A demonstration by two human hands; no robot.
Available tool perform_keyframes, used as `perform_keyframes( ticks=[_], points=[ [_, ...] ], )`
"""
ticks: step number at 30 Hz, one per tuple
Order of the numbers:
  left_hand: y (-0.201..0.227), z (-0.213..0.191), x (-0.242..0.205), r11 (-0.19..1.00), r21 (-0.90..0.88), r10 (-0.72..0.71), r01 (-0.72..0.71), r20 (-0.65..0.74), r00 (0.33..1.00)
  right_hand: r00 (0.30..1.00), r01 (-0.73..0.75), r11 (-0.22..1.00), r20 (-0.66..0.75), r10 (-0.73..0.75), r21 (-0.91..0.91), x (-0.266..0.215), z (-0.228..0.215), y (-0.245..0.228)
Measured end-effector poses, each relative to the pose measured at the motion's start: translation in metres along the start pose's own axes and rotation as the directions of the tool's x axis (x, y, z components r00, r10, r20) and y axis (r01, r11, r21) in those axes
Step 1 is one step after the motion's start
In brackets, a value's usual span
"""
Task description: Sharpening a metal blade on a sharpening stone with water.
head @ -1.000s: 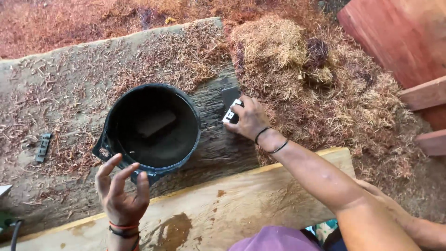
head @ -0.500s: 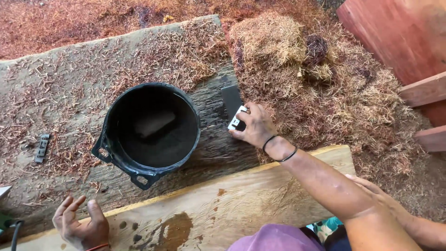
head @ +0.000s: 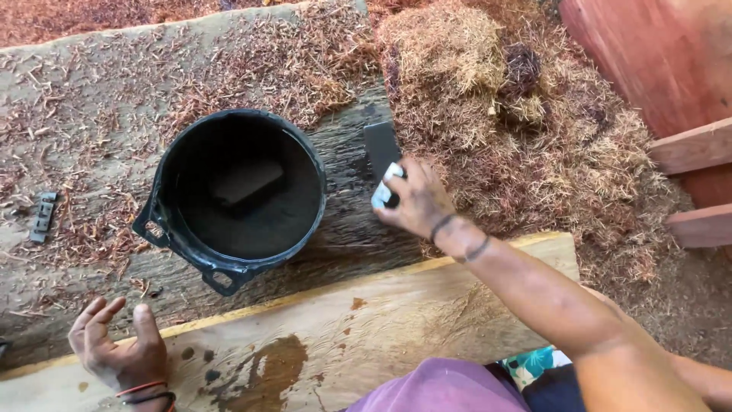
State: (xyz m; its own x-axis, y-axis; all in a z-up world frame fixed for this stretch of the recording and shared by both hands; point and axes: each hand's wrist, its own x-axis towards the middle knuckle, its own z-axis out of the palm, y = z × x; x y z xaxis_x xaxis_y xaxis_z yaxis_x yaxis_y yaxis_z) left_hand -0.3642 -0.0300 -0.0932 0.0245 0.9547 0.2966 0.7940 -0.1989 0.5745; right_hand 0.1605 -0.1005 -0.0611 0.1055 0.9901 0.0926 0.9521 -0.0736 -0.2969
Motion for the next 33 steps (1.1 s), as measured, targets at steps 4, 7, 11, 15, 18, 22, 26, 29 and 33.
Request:
perform_keyframes(
  ticks=[4,7,11,15,18,22,26,29,33],
  points=[
    [0.008,-0.001,0.001,1.0,0.031,0.001,-0.001,0.014,1.0,0.997,0.072,0.997,0.009,-0.073,0.04,-0.002,-0.01,-0.006],
    [0.01,0.001,0.003,0.999,0.045,0.021,-0.022,0.033,0.999,0.988,-0.06,0.997,0.142,0.054,0.038,0.024,-0.008,0.004],
    [0.009,0.001,0.003,0.999,0.05,-0.007,0.005,0.039,0.999,1.0,-0.006,1.0,0.025,0.005,0.013,0.012,-0.007,-0.002],
    [0.017,0.002,0.008,0.998,0.06,-0.019,0.016,0.054,0.998,0.997,0.061,0.998,0.049,-0.061,0.013,-0.002,-0.013,-0.008],
    [0.012,0.001,0.004,0.997,0.076,-0.005,0.0,0.066,0.998,0.999,0.039,0.999,0.012,-0.039,-0.033,0.033,0.003,0.006],
    [0.01,0.001,0.004,0.997,0.078,-0.016,0.011,0.058,0.998,0.978,-0.154,0.987,0.148,0.146,0.047,0.023,-0.014,-0.009],
    [0.016,0.004,0.008,0.997,0.077,-0.019,0.015,0.042,0.999,0.993,0.024,0.999,0.111,-0.029,0.045,0.002,-0.001,0.0],
    [0.014,0.003,0.005,0.995,0.095,-0.008,0.002,0.054,0.998,0.992,-0.027,0.997,0.126,0.017,0.073,0.022,0.0,0.004],
    [0.012,0.004,0.003,0.995,0.1,-0.027,0.023,0.047,0.998,0.995,-0.037,0.998,0.094,0.032,0.05,0.019,-0.001,0.0]
  ],
)
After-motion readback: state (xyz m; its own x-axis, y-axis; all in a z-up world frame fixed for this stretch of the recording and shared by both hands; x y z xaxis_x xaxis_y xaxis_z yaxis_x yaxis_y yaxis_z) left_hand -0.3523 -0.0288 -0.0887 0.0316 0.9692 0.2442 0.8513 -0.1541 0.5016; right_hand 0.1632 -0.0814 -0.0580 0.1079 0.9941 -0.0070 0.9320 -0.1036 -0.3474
